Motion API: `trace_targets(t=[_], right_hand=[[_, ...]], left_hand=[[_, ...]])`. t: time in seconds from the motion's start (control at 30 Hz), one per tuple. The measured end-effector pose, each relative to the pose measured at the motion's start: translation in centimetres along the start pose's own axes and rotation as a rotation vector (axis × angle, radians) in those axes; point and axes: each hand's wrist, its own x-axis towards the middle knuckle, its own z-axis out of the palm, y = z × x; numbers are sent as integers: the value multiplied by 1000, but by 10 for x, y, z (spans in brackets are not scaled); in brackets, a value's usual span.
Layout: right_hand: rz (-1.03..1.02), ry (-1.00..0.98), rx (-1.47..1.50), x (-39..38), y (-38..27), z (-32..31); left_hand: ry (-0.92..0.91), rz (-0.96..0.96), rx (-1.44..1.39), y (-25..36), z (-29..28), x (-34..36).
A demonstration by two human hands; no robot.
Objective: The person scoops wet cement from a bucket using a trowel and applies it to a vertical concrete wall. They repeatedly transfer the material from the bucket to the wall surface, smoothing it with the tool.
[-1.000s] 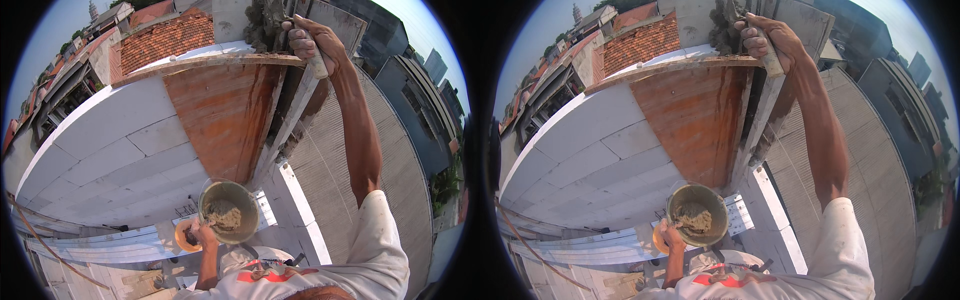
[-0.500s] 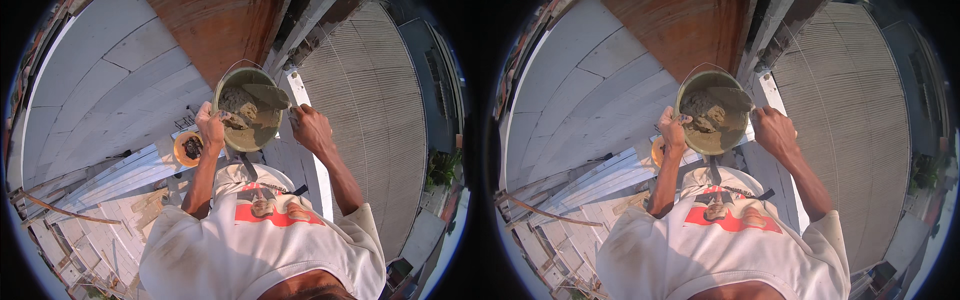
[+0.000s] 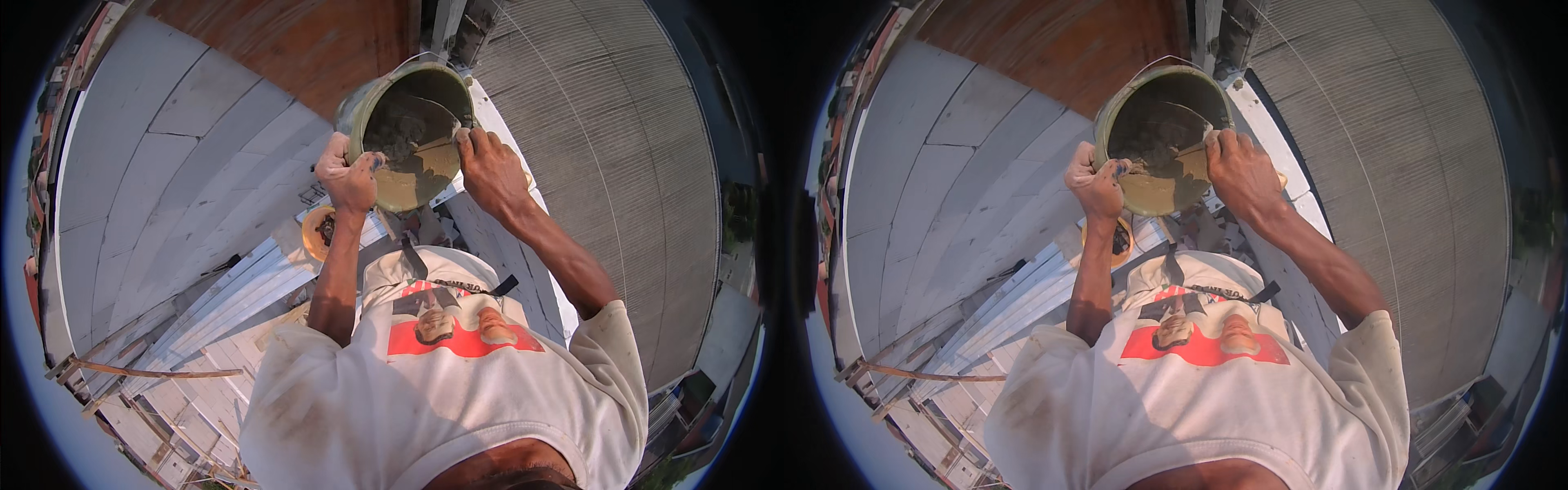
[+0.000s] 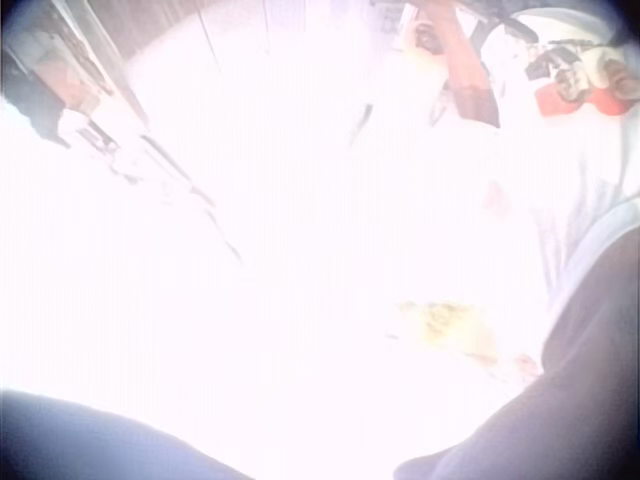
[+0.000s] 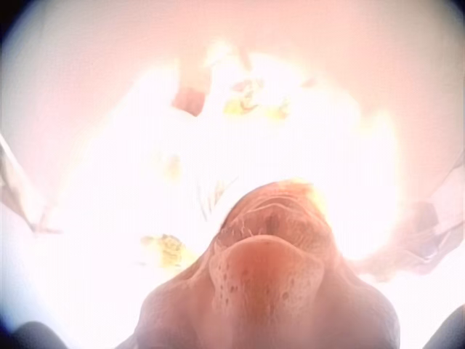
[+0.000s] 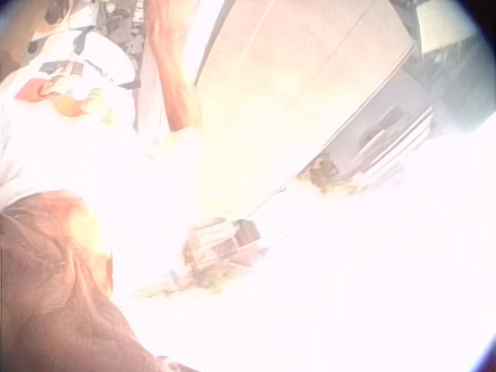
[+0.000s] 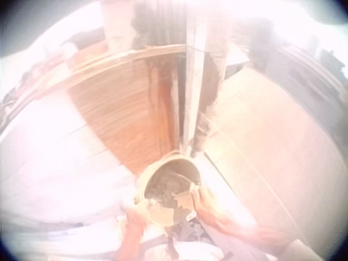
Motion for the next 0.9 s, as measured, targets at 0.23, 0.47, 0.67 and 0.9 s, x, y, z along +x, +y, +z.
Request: trace_targets(t=[0.23,0.47,0.67,0.9], right_hand=[[196,-355,390,22,13,-10],[74,-348,794,5,21,28],[82,-310,959,-1,-14,14],[141,-376,985,6,-20,-14]], left_hand=[[-93,318,181,23,-4,-11],[-95,267,21,25,-12,-6],[-12,204,53,2,-20,-13],[214,-41,-427,-14,-11,-13]])
